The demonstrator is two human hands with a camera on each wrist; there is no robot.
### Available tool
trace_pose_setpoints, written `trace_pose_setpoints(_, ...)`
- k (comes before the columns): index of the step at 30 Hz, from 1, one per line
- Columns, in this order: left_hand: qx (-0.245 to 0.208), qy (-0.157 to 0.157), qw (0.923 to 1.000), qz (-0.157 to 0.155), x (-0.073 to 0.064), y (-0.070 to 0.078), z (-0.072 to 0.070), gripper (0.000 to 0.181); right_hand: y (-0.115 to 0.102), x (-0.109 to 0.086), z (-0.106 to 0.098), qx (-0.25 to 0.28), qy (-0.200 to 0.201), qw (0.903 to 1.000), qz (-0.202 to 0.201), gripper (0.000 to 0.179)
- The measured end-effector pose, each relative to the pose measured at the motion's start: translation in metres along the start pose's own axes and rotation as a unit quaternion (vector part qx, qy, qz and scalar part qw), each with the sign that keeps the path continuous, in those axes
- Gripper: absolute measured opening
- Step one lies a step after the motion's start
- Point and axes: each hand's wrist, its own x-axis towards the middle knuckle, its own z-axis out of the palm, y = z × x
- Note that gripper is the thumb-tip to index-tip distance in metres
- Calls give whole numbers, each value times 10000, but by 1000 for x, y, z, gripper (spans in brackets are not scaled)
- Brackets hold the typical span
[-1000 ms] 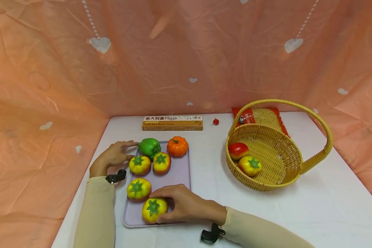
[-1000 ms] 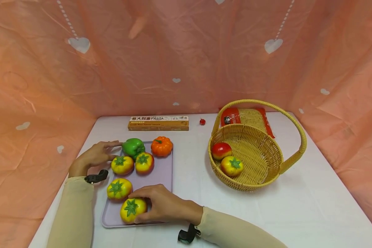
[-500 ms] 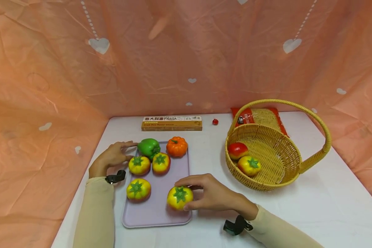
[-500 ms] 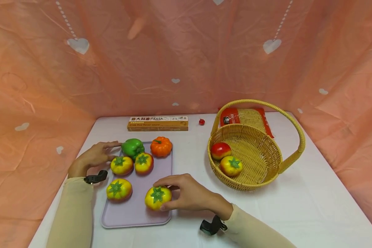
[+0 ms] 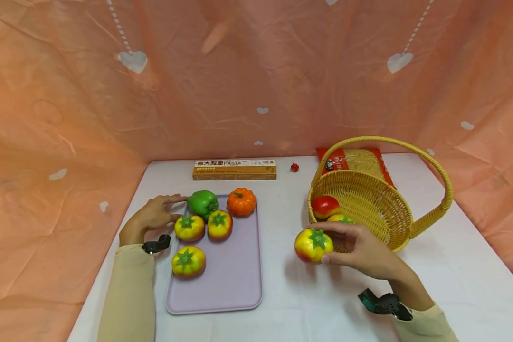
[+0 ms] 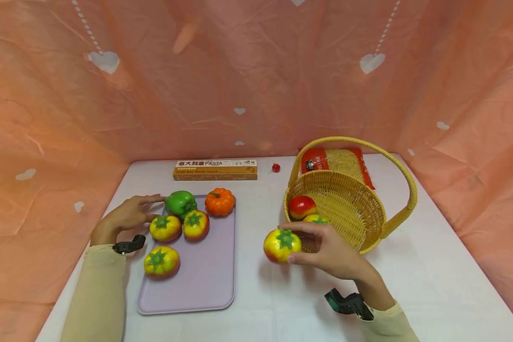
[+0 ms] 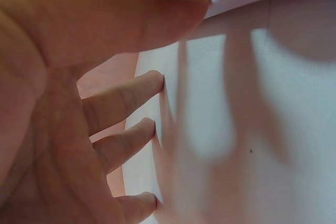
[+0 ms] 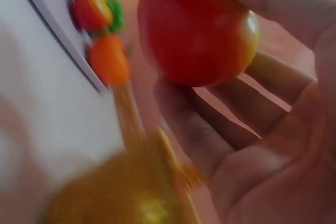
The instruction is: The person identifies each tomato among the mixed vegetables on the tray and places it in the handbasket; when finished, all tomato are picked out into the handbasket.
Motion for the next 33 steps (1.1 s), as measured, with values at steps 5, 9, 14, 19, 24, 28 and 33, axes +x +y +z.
trace_pose_setpoints(5,-9,6,10000,-4,0,0,0,65,0,-23,-28,-451,661,9968,23,51)
trace_pose_setpoints(9,-30,8,10000,-19,0,-1,1,65,1,-36,-43,-768,991,9921,-2,52)
trace_pose_setpoints(14,-130,-12,9999,-53,0,-1,0,65,3,-43,-56,-1248,1232,9839,359,50)
trace_pose_setpoints(19,-82,-11,10000,-3,0,0,0,65,9,-40,-62,-1584,1078,9787,738,49)
trace_pose_setpoints(24,-77,9,10000,39,0,0,0,65,15,-30,-62,-1765,910,9743,1064,52)
trace_pose_setpoints(28,-88,29,9999,52,-1,0,0,64,18,-22,-58,-1828,980,9737,942,52)
trace_pose_setpoints(33,-129,-13,9999,-20,0,-2,0,64,24,-8,-48,-1815,1213,9736,660,51)
